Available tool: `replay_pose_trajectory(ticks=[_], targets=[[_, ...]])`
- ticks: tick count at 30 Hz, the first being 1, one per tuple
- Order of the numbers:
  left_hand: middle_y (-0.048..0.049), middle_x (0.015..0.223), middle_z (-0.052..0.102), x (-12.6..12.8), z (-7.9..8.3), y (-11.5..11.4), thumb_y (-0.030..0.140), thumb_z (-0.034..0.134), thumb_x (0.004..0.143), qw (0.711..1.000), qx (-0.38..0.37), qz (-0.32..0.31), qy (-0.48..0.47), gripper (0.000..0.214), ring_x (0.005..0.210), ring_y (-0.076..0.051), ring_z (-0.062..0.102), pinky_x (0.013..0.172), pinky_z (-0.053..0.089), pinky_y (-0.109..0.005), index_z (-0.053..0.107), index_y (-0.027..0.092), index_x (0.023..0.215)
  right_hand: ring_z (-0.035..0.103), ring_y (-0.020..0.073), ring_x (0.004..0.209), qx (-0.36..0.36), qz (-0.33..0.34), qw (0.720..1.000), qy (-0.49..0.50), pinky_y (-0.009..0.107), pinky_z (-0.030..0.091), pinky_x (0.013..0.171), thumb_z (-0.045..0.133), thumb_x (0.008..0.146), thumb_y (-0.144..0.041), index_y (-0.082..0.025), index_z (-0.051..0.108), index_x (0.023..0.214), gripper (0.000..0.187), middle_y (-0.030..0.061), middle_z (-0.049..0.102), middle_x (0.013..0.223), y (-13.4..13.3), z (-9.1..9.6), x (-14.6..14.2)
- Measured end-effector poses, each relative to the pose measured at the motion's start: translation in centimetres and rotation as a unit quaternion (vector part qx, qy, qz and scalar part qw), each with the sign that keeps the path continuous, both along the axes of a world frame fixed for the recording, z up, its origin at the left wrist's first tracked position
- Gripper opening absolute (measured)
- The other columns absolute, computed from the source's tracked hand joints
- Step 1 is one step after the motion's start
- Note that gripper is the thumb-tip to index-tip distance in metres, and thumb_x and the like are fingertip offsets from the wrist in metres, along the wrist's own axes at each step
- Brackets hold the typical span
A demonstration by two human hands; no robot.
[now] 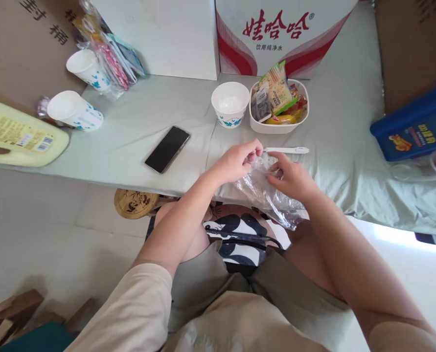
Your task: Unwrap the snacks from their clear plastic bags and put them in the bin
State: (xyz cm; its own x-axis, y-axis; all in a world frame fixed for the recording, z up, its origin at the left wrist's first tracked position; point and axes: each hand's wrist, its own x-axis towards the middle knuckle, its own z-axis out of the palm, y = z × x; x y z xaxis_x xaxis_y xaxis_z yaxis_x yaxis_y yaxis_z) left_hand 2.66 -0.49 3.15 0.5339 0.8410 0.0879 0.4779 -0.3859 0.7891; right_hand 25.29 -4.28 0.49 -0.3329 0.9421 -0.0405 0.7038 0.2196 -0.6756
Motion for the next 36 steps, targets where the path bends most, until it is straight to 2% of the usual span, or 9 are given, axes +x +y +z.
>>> replay_pose_trajectory(ticks=[3,6,8,13,17,19,25,30,36], targets=[[-0.0065,0.112,0.065,-1.7,-0.1,1.3,0.0,0.058,0.074,0.994,0.055,0.093,0.026,0.043,0.111,-0.021,0.062,0.103,0.048,-0.038,0.06,0.021,0.111,0.054,0.0151,0.055,-0.051,-0.02,0.997,0.046,0.031,0.046,0.062,0.056,0.079,-0.035,-0.019,0.071,0.087,0.024,-0.0006,0.062,0.061,0.6,0.4,0.1],[-0.0108,0.134,0.063,-2.4,-1.2,2.7,0.011,0.065,0.083,0.976,0.008,0.218,-0.029,0.048,0.13,-0.024,0.058,0.111,0.047,-0.041,0.056,0.021,0.129,0.048,0.0124,0.048,-0.123,-0.073,0.977,0.16,0.028,0.04,0.052,0.059,0.075,-0.04,-0.02,0.065,0.081,0.021,-0.0039,0.056,0.056,0.8,0.5,-0.5],[-0.0137,0.139,0.063,-1.9,-2.1,2.9,0.024,0.062,0.093,0.962,-0.077,0.245,-0.097,0.04,0.132,-0.024,0.061,0.107,0.05,-0.04,0.054,0.02,0.132,0.048,0.0119,0.045,-0.147,-0.116,0.948,0.256,0.026,0.039,0.048,0.064,0.073,-0.043,-0.022,0.061,0.083,0.024,-0.0053,0.055,0.056,0.9,0.4,-1.1],[-0.0209,0.149,0.059,0.2,-2.4,0.5,0.043,0.066,0.096,0.909,-0.295,0.195,-0.22,0.043,0.137,-0.025,0.061,0.108,0.052,-0.037,0.057,0.017,0.129,0.053,0.0109,0.046,-0.123,-0.17,0.873,0.44,0.025,0.043,0.047,0.073,0.073,-0.052,-0.025,0.055,0.088,0.035,-0.0062,0.059,0.063,1.1,0.3,-2.0],[-0.0188,0.119,0.076,0.3,-1.2,-0.7,0.055,0.07,0.092,0.855,-0.429,0.049,-0.286,0.047,0.109,-0.026,0.075,0.094,0.059,-0.041,0.065,0.016,0.117,0.059,0.0118,0.048,-0.135,-0.142,0.858,0.476,0.026,0.049,0.049,0.08,0.074,-0.057,-0.028,0.055,0.098,0.045,-0.0078,0.062,0.067,1.0,0.1,-2.0],[-0.0126,0.097,0.079,0.2,-0.9,-0.7,0.05,0.074,0.09,0.865,-0.427,0.006,-0.264,0.044,0.088,-0.022,0.077,0.082,0.06,-0.036,0.067,0.015,0.116,0.061,0.0128,0.049,-0.145,-0.124,0.865,0.464,0.026,0.051,0.05,0.08,0.077,-0.058,-0.029,0.058,0.104,0.046,-0.0081,0.062,0.065,1.0,-0.2,-1.9],[0.0036,0.058,0.066,-0.1,-1.1,-0.5,0.024,0.06,0.099,0.926,-0.336,0.019,-0.171,0.033,0.049,-0.012,0.062,0.05,0.044,-0.022,0.06,0.019,0.131,0.061,0.0146,0.052,-0.166,-0.106,0.878,0.435,0.028,0.054,0.054,0.079,0.081,-0.047,-0.03,0.062,0.118,0.043,-0.0062,0.066,0.062,1.1,-0.8,-1.2],[0.0054,0.058,0.065,-1.1,-0.3,-0.4,0.028,0.063,0.092,0.893,-0.333,0.043,-0.3,0.021,0.048,-0.011,0.062,0.05,0.045,-0.02,0.06,0.021,0.111,0.056,0.0118,0.049,-0.15,-0.094,0.845,0.505,0.025,0.046,0.049,0.083,0.076,-0.05,-0.03,0.068,0.101,0.035,-0.006,0.066,0.065,0.9,-0.4,-1.3],[0.0015,0.063,0.064,-1.6,0.0,0.1,0.017,0.056,0.082,0.86,-0.388,0.068,-0.325,0.008,0.053,-0.01,0.064,0.054,0.051,-0.022,0.061,0.017,0.076,0.054,0.0137,0.059,-0.11,-0.032,0.854,0.508,0.028,0.045,0.056,0.088,0.067,-0.052,-0.024,0.069,0.063,0.034,0.0004,0.064,0.068,0.9,0.4,-0.9]])
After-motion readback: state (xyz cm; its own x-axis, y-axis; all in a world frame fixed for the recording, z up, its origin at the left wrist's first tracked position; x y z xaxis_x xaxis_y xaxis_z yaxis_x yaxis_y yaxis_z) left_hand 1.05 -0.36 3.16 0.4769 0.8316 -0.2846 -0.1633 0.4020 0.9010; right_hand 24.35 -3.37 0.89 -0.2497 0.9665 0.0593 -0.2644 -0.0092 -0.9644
